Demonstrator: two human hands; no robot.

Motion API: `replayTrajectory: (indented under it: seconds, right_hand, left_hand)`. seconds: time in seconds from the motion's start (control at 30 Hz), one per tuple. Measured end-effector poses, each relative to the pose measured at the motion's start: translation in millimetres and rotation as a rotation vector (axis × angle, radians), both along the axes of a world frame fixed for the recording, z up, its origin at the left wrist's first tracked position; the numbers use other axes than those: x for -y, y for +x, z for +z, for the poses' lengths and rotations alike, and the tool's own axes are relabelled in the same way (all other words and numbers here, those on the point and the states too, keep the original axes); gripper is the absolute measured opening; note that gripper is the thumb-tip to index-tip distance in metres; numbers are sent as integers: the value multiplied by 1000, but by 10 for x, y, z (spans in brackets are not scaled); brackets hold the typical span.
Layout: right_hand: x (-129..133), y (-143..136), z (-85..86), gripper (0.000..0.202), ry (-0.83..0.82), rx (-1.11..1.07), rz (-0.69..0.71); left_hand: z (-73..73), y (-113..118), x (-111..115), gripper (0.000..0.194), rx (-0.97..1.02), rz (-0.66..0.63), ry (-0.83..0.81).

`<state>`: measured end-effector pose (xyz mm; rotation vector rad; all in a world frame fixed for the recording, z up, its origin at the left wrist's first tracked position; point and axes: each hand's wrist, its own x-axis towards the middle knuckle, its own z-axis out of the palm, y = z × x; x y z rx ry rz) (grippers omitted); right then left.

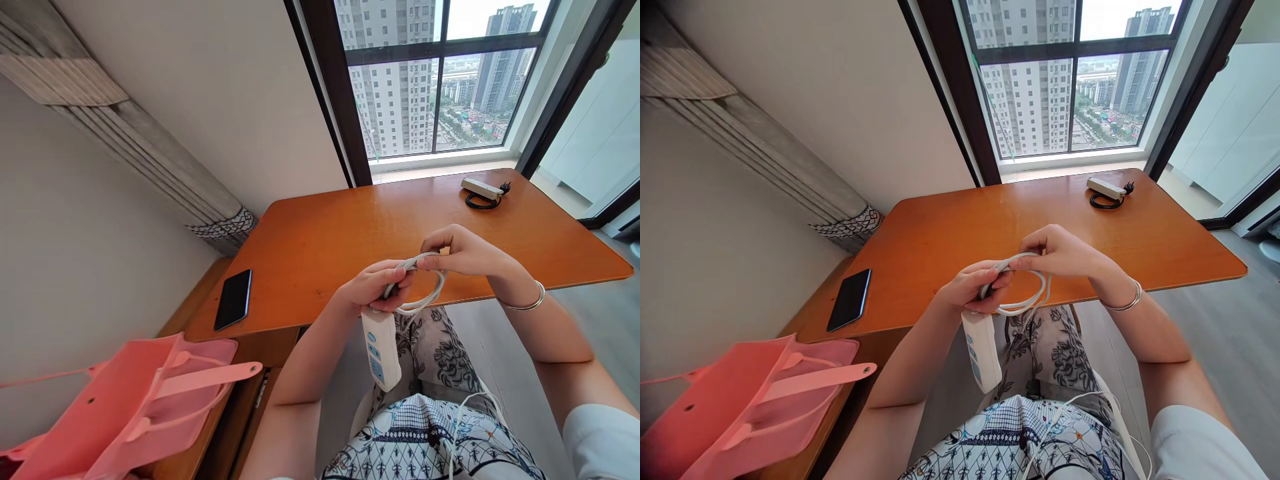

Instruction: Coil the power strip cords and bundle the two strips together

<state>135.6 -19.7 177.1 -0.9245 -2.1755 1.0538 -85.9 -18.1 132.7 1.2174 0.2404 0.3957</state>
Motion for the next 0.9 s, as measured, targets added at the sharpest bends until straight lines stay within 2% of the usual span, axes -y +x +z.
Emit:
replayTrajectory:
  seconds: [0.17,0.3,0.4,0.5,0.63,0.73,0.9]
  right_hand:
    - [22,-94,-272,47,-93,-345,-58]
    - [82,-182,-577,53,-423,-618,9]
    - [131,-255,-685,50,-603,-779,17]
    - [166,-301,-656,49,-616,-849,-45]
    - [174,-295,-554,49,-495,-834,-155]
    - [162,-262,-493,51,-421,-782,-216]
    - [134,-212,-383,55,-370,-685,-214]
  left_hand:
    - [-111,-21,-5,48,144,121,-144]
    - [-97,-73,-53,47,237,256,-190]
    - [-49,-72,-62,47,239,270,-192]
    - [-2,-31,-20,45,245,269,-183]
    - [47,32,38,38,250,369,-129]
    - [73,55,39,40,235,428,-73]
    - [111,44,33,47,161,341,-52]
